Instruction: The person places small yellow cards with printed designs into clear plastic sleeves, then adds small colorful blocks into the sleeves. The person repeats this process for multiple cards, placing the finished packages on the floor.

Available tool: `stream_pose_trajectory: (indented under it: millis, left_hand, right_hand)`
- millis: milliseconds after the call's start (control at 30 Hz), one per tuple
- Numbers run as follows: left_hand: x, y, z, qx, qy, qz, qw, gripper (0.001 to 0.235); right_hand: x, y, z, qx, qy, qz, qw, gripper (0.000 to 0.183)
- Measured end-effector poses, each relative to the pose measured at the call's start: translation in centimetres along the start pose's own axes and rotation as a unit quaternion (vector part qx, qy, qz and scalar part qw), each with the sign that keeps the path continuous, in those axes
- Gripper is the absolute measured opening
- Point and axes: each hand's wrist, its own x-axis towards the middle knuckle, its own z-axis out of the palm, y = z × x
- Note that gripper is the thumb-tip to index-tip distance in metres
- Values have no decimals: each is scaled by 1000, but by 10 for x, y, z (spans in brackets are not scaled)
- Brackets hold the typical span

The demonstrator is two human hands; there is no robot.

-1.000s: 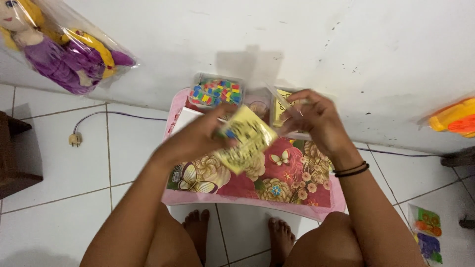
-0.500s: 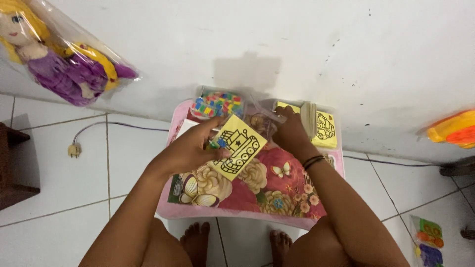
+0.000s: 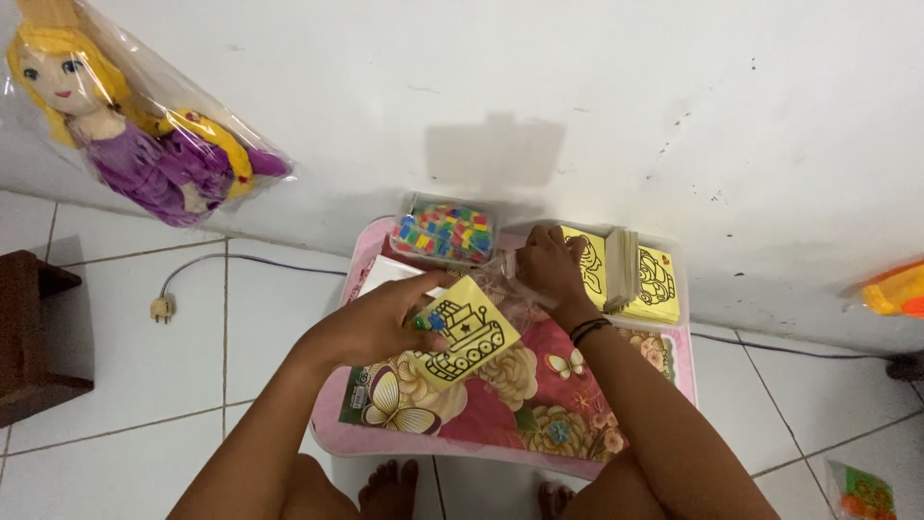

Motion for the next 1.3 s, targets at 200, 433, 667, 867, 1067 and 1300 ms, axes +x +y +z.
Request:
stream_pose_trajectory:
  millis: [200,433,667,867,1067,1300]
  left_hand:
    - [3,6,1,-11,-9,-7,1000,65]
    - [8,7,2,17,-5,-17,1000,70]
    - [3,24,10,29,-4,-24,999,73]
    - [-1,22,12,34,1,-6,999,72]
    - [-5,21,13,41,4,1,999,74]
    - [0,18,10,51,4,-4,999,75]
  right_hand:
    - [12,23,42,21,9,-13,1000,13]
    - [5,24,27,25,51,-41,998,8]
    - [-5,31,21,50,87,-52,994,4]
    - [-2,35,16,90,66,-42,993,7]
    - [-1,42,18,122,49,-29,991,15]
    - [-20,15,-46,96,42,23,994,11]
